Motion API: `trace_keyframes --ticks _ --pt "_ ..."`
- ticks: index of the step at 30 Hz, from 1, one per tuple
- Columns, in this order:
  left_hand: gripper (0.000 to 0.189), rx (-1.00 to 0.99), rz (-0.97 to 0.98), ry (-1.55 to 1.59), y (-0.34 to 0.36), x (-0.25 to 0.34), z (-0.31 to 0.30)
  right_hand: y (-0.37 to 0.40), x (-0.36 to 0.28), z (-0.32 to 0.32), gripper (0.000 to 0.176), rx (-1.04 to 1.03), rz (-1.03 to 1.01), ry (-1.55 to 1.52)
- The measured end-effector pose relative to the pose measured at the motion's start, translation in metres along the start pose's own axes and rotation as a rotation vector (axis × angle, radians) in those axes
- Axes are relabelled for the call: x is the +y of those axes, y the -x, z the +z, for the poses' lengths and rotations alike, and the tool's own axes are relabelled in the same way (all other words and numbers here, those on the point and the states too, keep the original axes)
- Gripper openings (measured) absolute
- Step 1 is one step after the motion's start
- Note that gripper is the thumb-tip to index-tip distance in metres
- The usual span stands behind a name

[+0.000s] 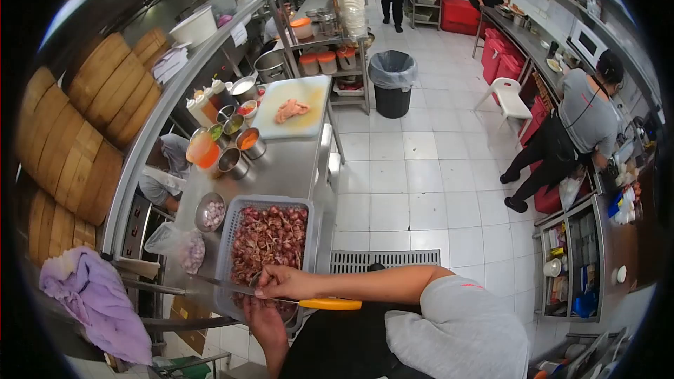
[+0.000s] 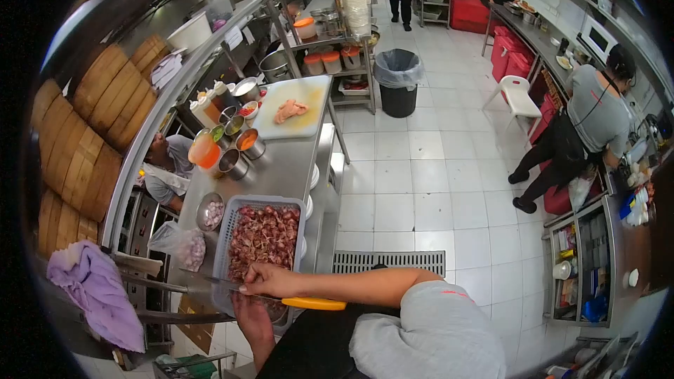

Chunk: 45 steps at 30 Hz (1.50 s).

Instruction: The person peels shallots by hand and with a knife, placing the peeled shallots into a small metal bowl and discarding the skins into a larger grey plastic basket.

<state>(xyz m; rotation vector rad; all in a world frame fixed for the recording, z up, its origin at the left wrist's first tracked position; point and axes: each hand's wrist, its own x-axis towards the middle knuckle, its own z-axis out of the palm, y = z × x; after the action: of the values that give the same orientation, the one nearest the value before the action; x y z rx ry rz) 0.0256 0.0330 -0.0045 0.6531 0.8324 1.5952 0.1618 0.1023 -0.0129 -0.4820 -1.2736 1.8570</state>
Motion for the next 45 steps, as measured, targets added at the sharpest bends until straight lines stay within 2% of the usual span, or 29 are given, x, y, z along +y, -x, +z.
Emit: trace_keyframes --ticks 7,11,13,14,17,18,19,21,23,25,26,29,31,32,34,37,45 --pt "0.032 0.015 -0.056 -0.069 -0.007 -0.003 -0.004 0.007 -0.013 -0.014 0.033 -0.001 0.215 -0.091" --pt "0.033 0.041 -0.09 -0.141 -0.009 -0.003 -0.013 0.002 -0.007 -0.016 0.035 -0.035 0.199 -0.081" --pt "0.032 0.056 -0.125 -0.044 -0.008 0.001 -0.013 -0.002 -0.007 -0.021 0.036 0.011 0.246 -0.031" --pt "0.032 0.08 -0.115 -0.039 -0.008 0.001 -0.014 -0.007 0.01 -0.024 0.033 0.052 0.219 -0.009" --pt "0.033 0.064 -0.175 0.121 -0.005 0.009 -0.019 -0.004 -0.006 -0.025 0.025 0.077 0.335 -0.193" --pt "0.034 0.038 -0.179 0.151 -0.006 0.013 -0.017 -0.005 -0.002 -0.028 0.024 0.099 0.316 -0.087" --pt "0.037 0.097 -0.151 0.077 -0.005 0.015 -0.014 -0.008 0.009 -0.027 0.025 0.135 0.27 -0.074" --pt "0.041 0.119 -0.168 0.053 -0.005 0.023 -0.016 -0.005 -0.007 -0.023 0.03 0.128 0.374 -0.181" --pt "0.041 0.131 -0.153 0.063 -0.006 0.022 -0.03 -0.005 -0.007 -0.019 0.028 0.166 0.378 -0.163" --pt "0.039 0.078 -0.101 -0.072 -0.01 0.018 -0.038 -0.005 0.003 -0.023 0.025 0.098 0.379 -0.15" --pt "0.033 0.095 -0.092 -0.097 -0.009 0.017 -0.039 -0.003 0.007 -0.025 0.025 0.091 0.388 -0.148" --pt "0.028 0.032 -0.119 -0.028 -0.012 0.01 -0.055 0.0 0.004 -0.023 0.027 0.051 0.467 -0.143" --pt "0.027 0.057 -0.137 0.008 -0.011 0.006 -0.058 0.004 -0.001 -0.02 0.034 0.025 0.486 -0.149" --pt "0.025 0.076 -0.154 0.042 -0.012 0.003 -0.057 0.007 -0.002 -0.021 0.034 0.033 0.481 -0.144" --pt "0.026 0.062 -0.157 0.064 -0.011 0.0 -0.053 0.01 -0.004 -0.021 0.05 -0.071 0.483 -0.132" --pt "0.028 0.06 -0.149 0.094 -0.011 -0.002 -0.043 0.012 -0.013 -0.013 0.054 -0.082 0.474 -0.104" --pt "0.031 0.046 -0.083 0.153 -0.006 -0.01 -0.026 0.02 -0.008 -0.009 0.051 -0.081 0.274 0.003"
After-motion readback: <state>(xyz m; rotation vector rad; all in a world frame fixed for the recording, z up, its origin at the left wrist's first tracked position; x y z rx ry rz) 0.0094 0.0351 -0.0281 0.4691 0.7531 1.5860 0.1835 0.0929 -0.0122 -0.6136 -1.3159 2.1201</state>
